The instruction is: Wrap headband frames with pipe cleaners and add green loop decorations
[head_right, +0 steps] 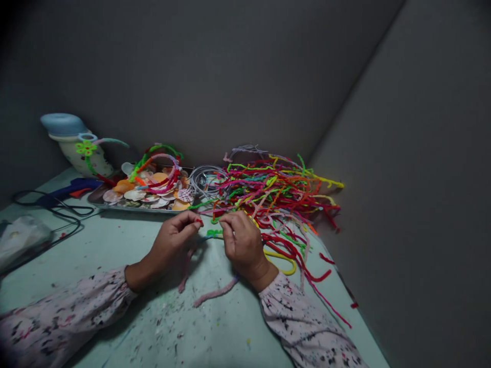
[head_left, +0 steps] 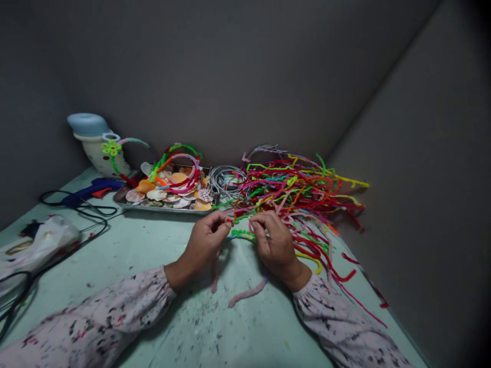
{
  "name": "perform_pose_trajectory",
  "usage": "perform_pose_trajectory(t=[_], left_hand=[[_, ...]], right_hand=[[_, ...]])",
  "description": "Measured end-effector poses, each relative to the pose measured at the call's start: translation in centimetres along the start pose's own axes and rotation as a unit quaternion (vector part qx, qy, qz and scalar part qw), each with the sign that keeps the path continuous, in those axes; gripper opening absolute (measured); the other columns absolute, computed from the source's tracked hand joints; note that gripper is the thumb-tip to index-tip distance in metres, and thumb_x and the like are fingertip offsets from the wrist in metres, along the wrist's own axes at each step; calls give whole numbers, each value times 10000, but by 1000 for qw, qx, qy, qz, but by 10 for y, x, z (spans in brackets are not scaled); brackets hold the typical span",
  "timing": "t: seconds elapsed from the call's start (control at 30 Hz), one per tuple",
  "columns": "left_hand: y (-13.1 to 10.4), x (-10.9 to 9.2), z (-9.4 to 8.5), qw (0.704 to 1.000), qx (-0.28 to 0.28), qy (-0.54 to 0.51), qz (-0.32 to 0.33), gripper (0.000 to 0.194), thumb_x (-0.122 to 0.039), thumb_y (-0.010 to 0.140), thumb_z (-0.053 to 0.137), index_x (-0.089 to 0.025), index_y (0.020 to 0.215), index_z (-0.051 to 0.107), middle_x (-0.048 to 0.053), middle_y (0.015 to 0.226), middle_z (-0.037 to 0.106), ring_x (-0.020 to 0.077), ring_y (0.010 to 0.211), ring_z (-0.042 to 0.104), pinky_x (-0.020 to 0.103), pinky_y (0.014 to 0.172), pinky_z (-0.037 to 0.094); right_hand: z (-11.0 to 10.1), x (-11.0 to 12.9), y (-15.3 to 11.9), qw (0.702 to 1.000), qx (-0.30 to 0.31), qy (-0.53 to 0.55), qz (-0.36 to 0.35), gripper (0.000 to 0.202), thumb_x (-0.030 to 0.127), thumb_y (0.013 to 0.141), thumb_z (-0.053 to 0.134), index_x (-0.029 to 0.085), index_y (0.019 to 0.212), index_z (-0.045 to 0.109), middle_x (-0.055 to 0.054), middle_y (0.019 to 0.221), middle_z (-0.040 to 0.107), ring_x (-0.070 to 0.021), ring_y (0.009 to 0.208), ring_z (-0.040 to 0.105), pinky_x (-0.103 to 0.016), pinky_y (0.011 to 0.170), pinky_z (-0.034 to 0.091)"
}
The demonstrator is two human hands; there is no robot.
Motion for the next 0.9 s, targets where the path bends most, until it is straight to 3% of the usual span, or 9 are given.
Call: perform_pose_trajectory(t=[0.2,0.63,0.9], left_hand=[[-2,-1,4,1000,11,21,19,174,-328,820,589,-158,788,607,-5,686,553,117,617,471,222,557,367],[-7,-3,10,995,81,50,18,126,-242,819,522,-155,757,589,-17,668,517,118,635,434,228,586,346],[-9,-4,12,994,96,54,12,137,-263,831,513,-158,764,570,-32,646,471,112,615,406,222,566,328]], right_hand=[[2,4,0,999,37,25,-19,193,150,887,510,224,1050,581,-75,975,647,-202,947,596,-356,827,491],[5,9,2,992,116,-34,-33,98,168,877,459,199,867,552,-59,810,590,-197,779,560,-321,699,447],[4,6,8,981,170,63,71,99,158,859,483,193,803,557,-14,756,579,-152,716,535,-269,660,412]])
Point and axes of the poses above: each hand's wrist, its own y-axis towards the middle knuckle, its own z-axis out of the palm, x = y × z, the point moved 3 cm from there along y, towards the middle knuckle
